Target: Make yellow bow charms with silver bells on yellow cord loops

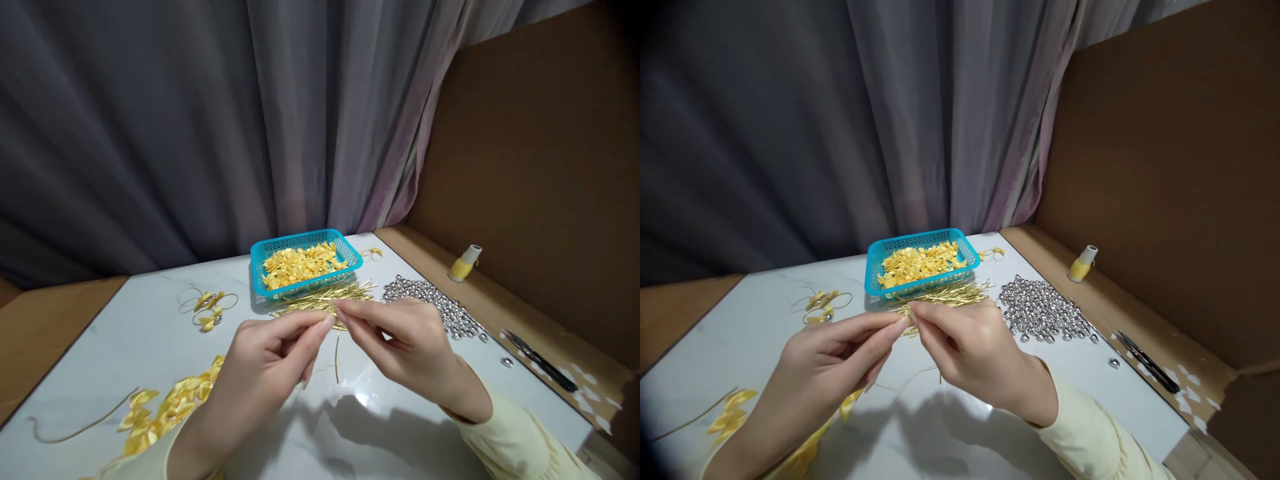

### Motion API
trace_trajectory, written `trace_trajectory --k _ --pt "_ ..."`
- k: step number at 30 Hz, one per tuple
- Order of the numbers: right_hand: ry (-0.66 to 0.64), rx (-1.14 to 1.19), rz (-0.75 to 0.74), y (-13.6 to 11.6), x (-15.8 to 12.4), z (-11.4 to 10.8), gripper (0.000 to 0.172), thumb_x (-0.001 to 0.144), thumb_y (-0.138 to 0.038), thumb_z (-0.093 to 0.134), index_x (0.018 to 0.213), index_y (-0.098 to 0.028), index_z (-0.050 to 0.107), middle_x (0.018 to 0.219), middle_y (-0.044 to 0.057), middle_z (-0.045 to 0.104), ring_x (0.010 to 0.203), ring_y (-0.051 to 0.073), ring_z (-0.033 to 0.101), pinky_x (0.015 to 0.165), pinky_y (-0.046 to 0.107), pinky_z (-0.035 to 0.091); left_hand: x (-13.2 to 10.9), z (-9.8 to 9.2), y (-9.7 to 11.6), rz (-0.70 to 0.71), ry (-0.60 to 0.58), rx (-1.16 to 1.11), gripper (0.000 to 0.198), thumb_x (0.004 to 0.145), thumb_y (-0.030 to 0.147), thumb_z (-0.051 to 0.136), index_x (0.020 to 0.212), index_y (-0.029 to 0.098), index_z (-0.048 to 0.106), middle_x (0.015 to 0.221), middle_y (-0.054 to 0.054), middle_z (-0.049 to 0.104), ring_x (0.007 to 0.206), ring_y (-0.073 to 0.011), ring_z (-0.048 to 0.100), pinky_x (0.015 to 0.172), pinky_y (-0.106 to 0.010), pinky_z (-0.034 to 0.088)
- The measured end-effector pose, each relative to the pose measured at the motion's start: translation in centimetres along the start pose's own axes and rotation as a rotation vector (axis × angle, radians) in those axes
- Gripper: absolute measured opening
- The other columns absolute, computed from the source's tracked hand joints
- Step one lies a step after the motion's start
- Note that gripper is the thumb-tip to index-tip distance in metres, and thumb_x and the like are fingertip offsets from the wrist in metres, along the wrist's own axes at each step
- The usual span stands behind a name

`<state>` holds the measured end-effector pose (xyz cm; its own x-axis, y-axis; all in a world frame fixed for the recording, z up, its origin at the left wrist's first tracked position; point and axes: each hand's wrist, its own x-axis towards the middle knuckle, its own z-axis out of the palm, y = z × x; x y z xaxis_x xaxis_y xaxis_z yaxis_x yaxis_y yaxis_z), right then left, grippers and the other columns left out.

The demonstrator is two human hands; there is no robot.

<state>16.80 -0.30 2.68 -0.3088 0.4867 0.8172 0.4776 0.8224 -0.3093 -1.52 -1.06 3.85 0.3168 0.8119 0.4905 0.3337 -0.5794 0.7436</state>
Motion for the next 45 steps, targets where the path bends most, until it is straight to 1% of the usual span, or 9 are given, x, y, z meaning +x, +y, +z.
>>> trace_trajectory --k 9,16,21,26,29,35,39,42,45 --pt "-0.002 0.028 -0.119 -0.2 0.1 -0.5 0.022 0.088 -0.006 0.054 0.104 -0.015 0.066 0.063 0.000 0.070 0.045 0.009 0.058 0.046 0.022 0.045 0.1 -1.0 0.8 -0.026 -0.128 -0.098 0.019 0.088 0.017 0.056 0.077 0.018 0.072 0.041 0.008 0.042 0.035 -0.0057 0.038 0.033 -0.015 0.034" --pt "-0.055 0.193 -0.053 0.0 0.4 -1.0 0.026 0.087 -0.008 0.057 0.110 -0.018 0.066 0.073 0.001 0.072 0.048 0.009 0.058 0.049 0.021 0.049 0.1 -1.3 0.7 -0.050 -0.202 -0.156 0.019 0.089 0.016 0.055 0.084 0.022 0.072 0.042 0.008 0.043 0.036 -0.0058 0.040 0.035 -0.015 0.034" --pt "-0.112 0.329 0.022 0.1 0.7 -1.2 0.018 0.088 -0.012 0.059 0.104 -0.015 0.067 0.081 0.004 0.070 0.061 0.010 0.057 0.054 0.023 0.047 0.1 -1.4 0.8 -0.080 -0.221 -0.175 0.020 0.090 0.019 0.054 0.087 0.022 0.073 0.041 0.008 0.042 0.035 -0.0065 0.037 0.034 -0.016 0.031" --pt "-0.204 0.417 0.127 0.0 1.1 -1.4 0.020 0.089 -0.015 0.057 0.108 -0.014 0.065 0.093 0.007 0.069 0.073 0.012 0.060 0.056 0.022 0.048 0.2 -1.4 1.1 0.180 -0.108 0.066 0.019 0.087 0.011 0.057 0.090 0.021 0.072 0.043 0.008 0.046 0.035 -0.0065 0.041 0.036 -0.017 0.036" --pt "-0.271 0.450 0.165 -0.3 1.1 -1.6 0.021 0.090 -0.015 0.056 0.108 -0.014 0.067 0.091 0.006 0.069 0.075 0.012 0.061 0.058 0.021 0.048 -0.1 -1.2 1.0 0.343 -0.056 0.216 0.016 0.086 0.007 0.058 0.092 0.017 0.068 0.050 0.007 0.057 0.038 -0.0058 0.047 0.040 -0.016 0.041" --pt "-0.295 0.418 0.229 -0.7 1.2 -1.9 0.017 0.090 -0.015 0.055 0.094 -0.014 0.072 0.077 0.004 0.067 0.065 0.010 0.058 0.058 0.021 0.046 -1.2 -1.0 0.4 0.480 0.018 0.420 0.016 0.087 0.009 0.058 0.100 0.013 0.065 0.068 0.000 0.072 0.045 -0.0073 0.060 0.050 -0.016 0.051" --pt "-0.308 0.402 0.284 -0.8 1.4 -2.0 0.015 0.089 -0.016 0.056 0.088 -0.015 0.071 0.075 0.002 0.068 0.065 0.009 0.059 0.057 0.019 0.045 -1.7 -1.0 -0.1 0.630 0.039 0.656 0.023 0.091 0.010 0.050 0.111 0.014 0.059 0.086 -0.004 0.077 0.062 -0.0129 0.070 0.054 -0.021 0.053" --pt "-0.304 0.364 0.281 -0.9 1.4 -2.1 0.014 0.089 -0.016 0.057 0.083 -0.014 0.069 0.072 0.002 0.068 0.064 0.010 0.059 0.055 0.019 0.044 -1.9 -1.0 -0.4 0.718 -0.020 0.810 0.029 0.090 0.007 0.045 0.118 0.009 0.055 0.073 -0.003 0.074 0.053 -0.0142 0.067 0.043 -0.025 0.044" --pt "-0.295 0.304 0.250 -1.1 1.3 -2.2 0.013 0.088 -0.015 0.056 0.082 -0.014 0.068 0.072 0.002 0.068 0.062 0.010 0.058 0.053 0.019 0.042 -2.0 -1.0 -0.6 0.721 -0.063 0.847 0.034 0.089 0.004 0.042 0.121 0.006 0.052 0.060 0.001 0.067 0.042 -0.0134 0.058 0.038 -0.027 0.037"
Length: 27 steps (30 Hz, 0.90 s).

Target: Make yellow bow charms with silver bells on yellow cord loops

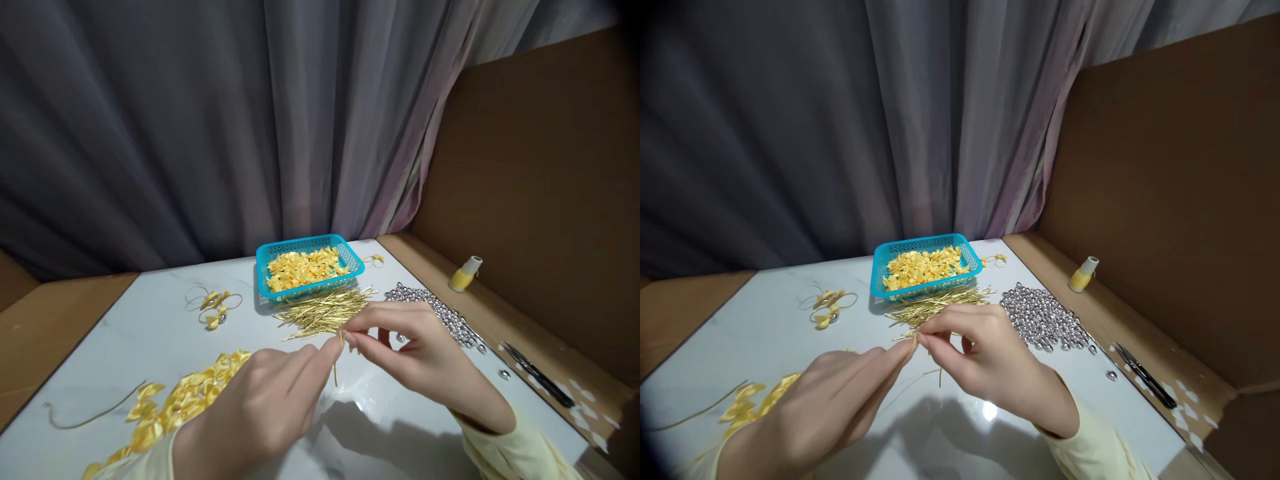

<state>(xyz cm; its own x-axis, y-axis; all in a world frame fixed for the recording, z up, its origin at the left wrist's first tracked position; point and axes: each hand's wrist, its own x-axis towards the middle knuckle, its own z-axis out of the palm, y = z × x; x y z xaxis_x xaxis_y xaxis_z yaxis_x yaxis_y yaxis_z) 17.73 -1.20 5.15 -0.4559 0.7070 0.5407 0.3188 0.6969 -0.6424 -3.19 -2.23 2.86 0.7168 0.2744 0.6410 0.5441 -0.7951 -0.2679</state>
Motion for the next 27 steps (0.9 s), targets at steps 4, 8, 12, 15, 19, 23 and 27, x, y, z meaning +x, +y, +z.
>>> trace_trajectory --k 4,8,12,15,19,23,27 --pt "-0.049 0.016 0.048 0.0 -0.1 -0.5 0.010 0.087 -0.016 0.059 0.083 -0.015 0.068 0.074 0.002 0.068 0.064 0.008 0.058 0.051 0.016 0.042 0.1 -0.2 0.1 -0.074 0.021 -0.087 0.033 0.089 0.004 0.041 0.119 0.012 0.054 0.079 -0.003 0.075 0.059 -0.0141 0.069 0.049 -0.025 0.048" --pt "-0.172 0.174 0.150 0.4 0.3 -1.4 0.013 0.084 -0.018 0.063 0.097 -0.016 0.067 0.090 0.003 0.068 0.078 0.010 0.063 0.057 0.016 0.048 0.2 -0.4 0.1 -0.192 0.064 -0.230 0.027 0.090 0.008 0.048 0.115 0.015 0.056 0.090 -0.006 0.076 0.069 -0.0136 0.072 0.063 -0.022 0.056" --pt "-0.266 0.318 0.174 0.9 0.7 -1.8 0.035 0.080 -0.022 0.070 0.115 -0.019 0.064 0.115 0.007 0.062 0.100 0.014 0.061 0.066 0.018 0.054 0.3 -0.4 -0.1 -0.259 0.067 -0.313 0.026 0.090 0.009 0.050 0.114 0.018 0.057 0.091 -0.004 0.076 0.067 -0.0134 0.072 0.069 -0.023 0.059" --pt "-0.272 0.461 0.243 1.3 0.9 -1.3 0.023 0.082 -0.026 0.069 0.103 -0.018 0.070 0.107 0.007 0.064 0.091 0.013 0.062 0.061 0.017 0.055 0.3 -0.3 -0.2 -0.260 0.067 -0.329 0.024 0.091 0.009 0.051 0.112 0.017 0.058 0.083 -0.003 0.075 0.067 -0.0122 0.071 0.070 -0.020 0.058" --pt "-0.236 0.571 0.332 1.7 1.2 -0.7 0.015 0.084 -0.026 0.066 0.088 -0.014 0.074 0.092 0.007 0.067 0.071 0.010 0.060 0.049 0.015 0.052 0.0 0.0 -0.2 -0.238 0.045 -0.286 0.026 0.091 0.009 0.051 0.116 0.016 0.057 0.086 -0.003 0.075 0.070 -0.0114 0.071 0.069 -0.019 0.057" --pt "-0.203 0.441 0.283 1.8 1.2 -0.5 0.014 0.085 -0.023 0.064 0.083 -0.013 0.074 0.084 0.006 0.069 0.069 0.010 0.061 0.048 0.014 0.049 -0.4 0.6 -0.2 -0.195 0.049 -0.184 0.027 0.091 0.008 0.050 0.117 0.013 0.057 0.095 -0.007 0.075 0.075 -0.0122 0.071 0.068 -0.020 0.055" --pt "-0.124 0.220 0.197 1.5 1.0 -0.3 0.013 0.086 -0.014 0.060 0.083 -0.014 0.073 0.082 0.004 0.070 0.066 0.008 0.061 0.049 0.013 0.045 -0.3 0.9 -0.3 -0.229 0.053 -0.210 0.026 0.090 0.007 0.050 0.115 0.013 0.058 0.096 -0.007 0.075 0.075 -0.0122 0.070 0.069 -0.019 0.054"
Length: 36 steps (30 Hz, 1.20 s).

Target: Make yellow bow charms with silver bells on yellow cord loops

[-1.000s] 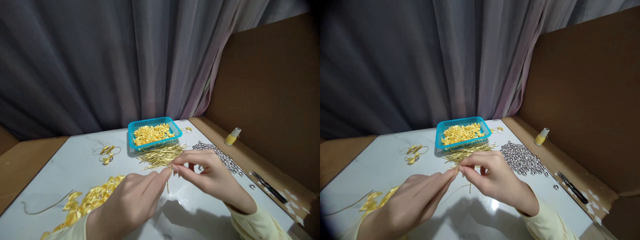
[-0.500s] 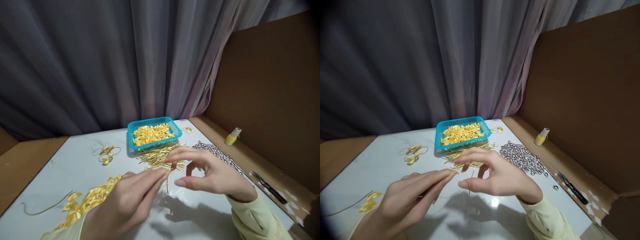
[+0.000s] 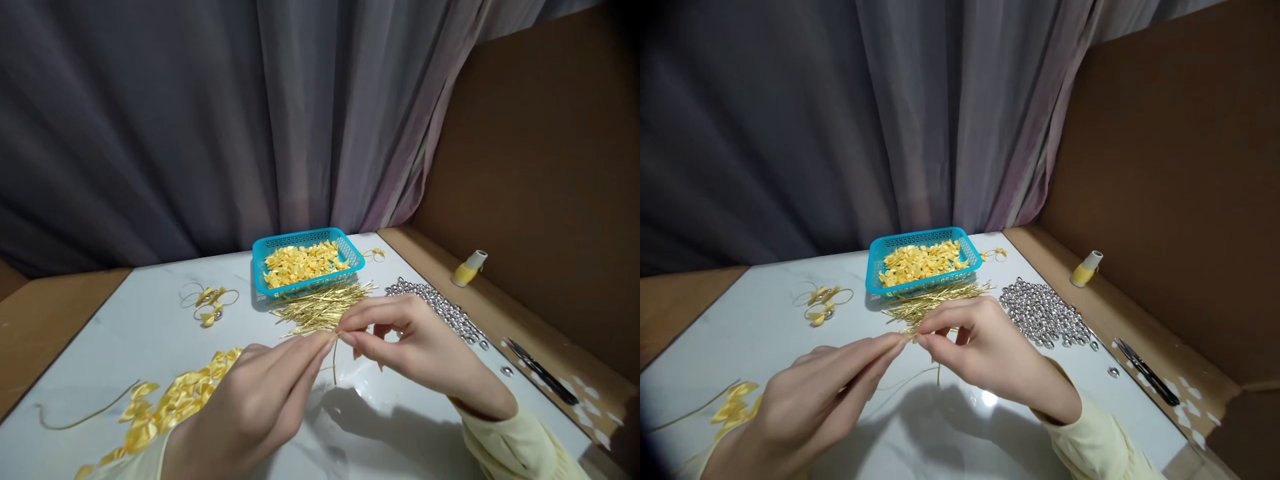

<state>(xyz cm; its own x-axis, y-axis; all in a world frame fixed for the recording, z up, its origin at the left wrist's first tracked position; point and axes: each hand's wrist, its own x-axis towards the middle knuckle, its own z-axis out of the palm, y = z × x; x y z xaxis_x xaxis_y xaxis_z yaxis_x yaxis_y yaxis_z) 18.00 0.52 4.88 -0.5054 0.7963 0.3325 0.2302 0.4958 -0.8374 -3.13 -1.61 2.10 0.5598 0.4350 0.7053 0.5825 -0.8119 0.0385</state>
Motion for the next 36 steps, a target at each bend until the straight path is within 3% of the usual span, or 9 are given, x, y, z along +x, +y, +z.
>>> trace_trajectory --k 3,7,11,18,25,36 --pt "0.104 -0.093 -0.105 0.0 -0.1 0.4 0.014 0.083 -0.008 0.059 0.083 -0.013 0.072 0.082 0.004 0.070 0.066 0.008 0.061 0.050 0.014 0.044 0.6 -0.2 0.2 -0.143 0.011 -0.115 0.020 0.090 0.011 0.053 0.108 0.015 0.062 0.079 -0.001 0.073 0.061 -0.0098 0.066 0.064 -0.018 0.053" --pt "0.205 -0.146 -0.278 0.0 -0.2 1.0 0.014 0.084 -0.004 0.056 0.085 -0.009 0.069 0.083 0.007 0.068 0.066 0.009 0.060 0.052 0.016 0.046 1.8 -1.0 0.4 -0.368 -0.039 -0.320 0.014 0.089 0.016 0.055 0.093 0.020 0.068 0.046 0.010 0.048 0.037 -0.0050 0.044 0.043 -0.014 0.041" --pt "0.248 -0.186 -0.405 -0.2 -0.5 1.4 0.013 0.085 -0.003 0.056 0.089 -0.005 0.068 0.087 0.011 0.068 0.066 0.009 0.060 0.052 0.017 0.047 2.7 -1.6 0.4 -0.501 -0.173 -0.499 0.018 0.089 0.019 0.054 0.078 0.019 0.069 0.044 0.009 0.044 0.038 -0.0048 0.041 0.039 -0.014 0.035" --pt "0.258 -0.216 -0.478 -0.2 -0.6 1.5 0.011 0.084 -0.001 0.058 0.089 -0.002 0.067 0.087 0.013 0.068 0.073 0.011 0.062 0.062 0.019 0.051 2.6 -2.0 -0.2 -0.683 -0.345 -0.780 0.022 0.091 0.028 0.053 0.081 0.018 0.070 0.044 0.009 0.041 0.040 -0.0052 0.038 0.040 -0.015 0.032" --pt "0.248 -0.204 -0.490 -0.3 -0.7 1.5 0.011 0.083 -0.001 0.059 0.090 -0.003 0.067 0.088 0.012 0.068 0.076 0.012 0.064 0.066 0.020 0.053 3.1 -2.1 -0.4 -0.787 -0.421 -0.945 0.022 0.090 0.031 0.055 0.082 0.018 0.071 0.043 0.009 0.038 0.039 -0.0039 0.032 0.037 -0.014 0.026" --pt "0.186 -0.194 -0.459 -0.3 -0.7 1.4 0.016 0.083 -0.002 0.059 0.097 -0.002 0.067 0.095 0.013 0.068 0.084 0.014 0.066 0.071 0.022 0.058 3.1 -2.2 -0.3 -0.767 -0.441 -0.954 0.023 0.090 0.031 0.055 0.081 0.018 0.072 0.041 0.009 0.039 0.038 -0.0041 0.031 0.038 -0.015 0.025"
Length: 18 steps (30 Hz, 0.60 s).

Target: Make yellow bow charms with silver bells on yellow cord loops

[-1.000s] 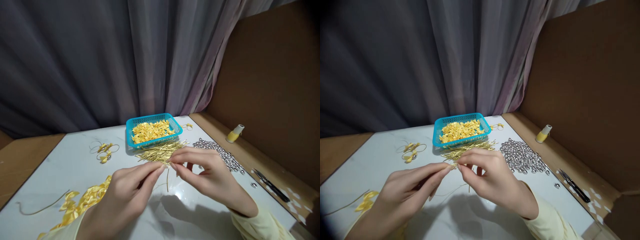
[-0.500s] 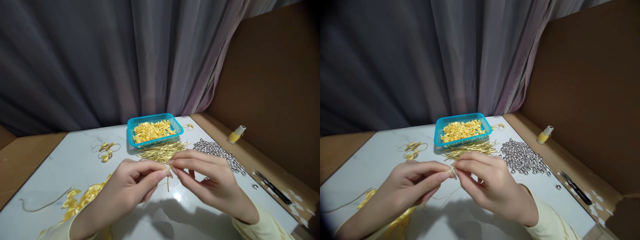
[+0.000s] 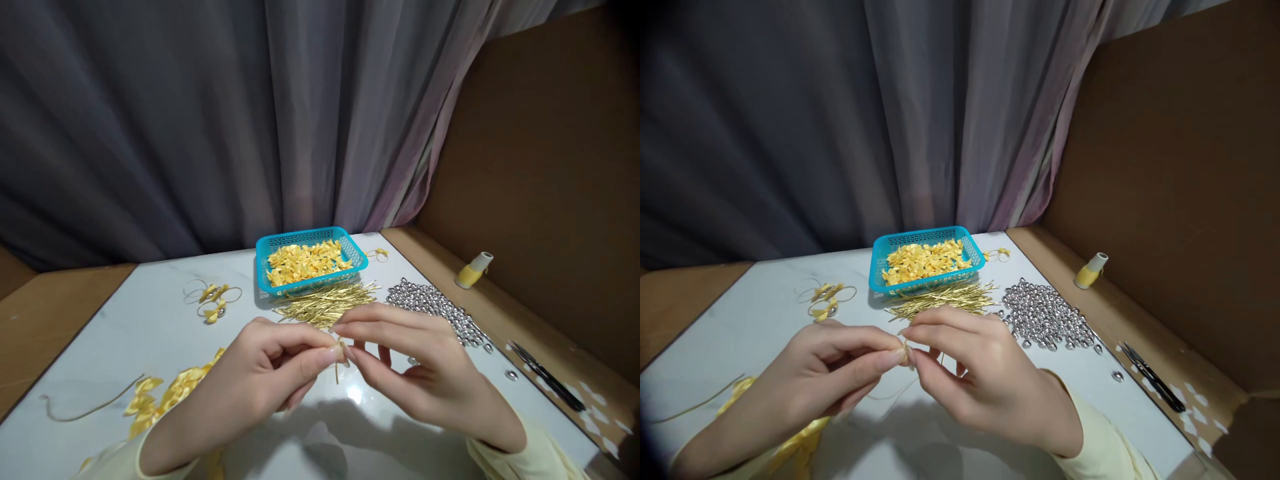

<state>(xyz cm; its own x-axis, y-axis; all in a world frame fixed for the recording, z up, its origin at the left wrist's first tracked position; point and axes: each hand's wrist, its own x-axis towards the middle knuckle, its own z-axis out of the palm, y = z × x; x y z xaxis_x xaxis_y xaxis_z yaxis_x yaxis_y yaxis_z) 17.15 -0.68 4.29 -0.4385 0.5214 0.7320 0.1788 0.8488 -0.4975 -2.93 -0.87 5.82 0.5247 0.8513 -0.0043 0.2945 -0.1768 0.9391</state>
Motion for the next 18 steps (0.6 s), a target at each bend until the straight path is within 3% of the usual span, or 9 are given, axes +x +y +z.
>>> trace_trajectory --k 7,13,18 --pt "-0.053 0.048 0.089 -0.04 -0.23 -0.34 0.018 0.084 -0.008 0.060 0.101 -0.010 0.066 0.099 0.009 0.068 0.074 0.012 0.065 0.057 0.020 0.056 0.22 -0.15 0.33 -0.033 -0.032 0.042 0.026 0.090 0.031 0.053 0.078 0.015 0.071 0.043 0.008 0.041 0.039 -0.0048 0.033 0.038 -0.016 0.026" --pt "-0.074 0.063 0.057 -0.21 -0.03 -0.53 0.016 0.087 -0.005 0.056 0.100 -0.012 0.063 0.095 0.009 0.067 0.086 0.014 0.064 0.074 0.025 0.055 0.14 -0.25 0.19 -0.118 -0.098 -0.091 0.023 0.087 0.034 0.057 0.083 0.016 0.071 0.041 0.008 0.041 0.037 -0.0046 0.034 0.037 -0.015 0.025" --pt "-0.072 0.079 0.137 -0.23 0.00 -0.50 0.005 0.087 -0.009 0.057 0.089 -0.012 0.060 0.082 0.006 0.064 0.069 0.011 0.057 0.052 0.020 0.046 0.21 -0.28 0.24 -0.127 -0.097 -0.104 0.024 0.087 0.034 0.058 0.081 0.015 0.072 0.041 0.008 0.041 0.037 -0.0040 0.032 0.037 -0.014 0.025"
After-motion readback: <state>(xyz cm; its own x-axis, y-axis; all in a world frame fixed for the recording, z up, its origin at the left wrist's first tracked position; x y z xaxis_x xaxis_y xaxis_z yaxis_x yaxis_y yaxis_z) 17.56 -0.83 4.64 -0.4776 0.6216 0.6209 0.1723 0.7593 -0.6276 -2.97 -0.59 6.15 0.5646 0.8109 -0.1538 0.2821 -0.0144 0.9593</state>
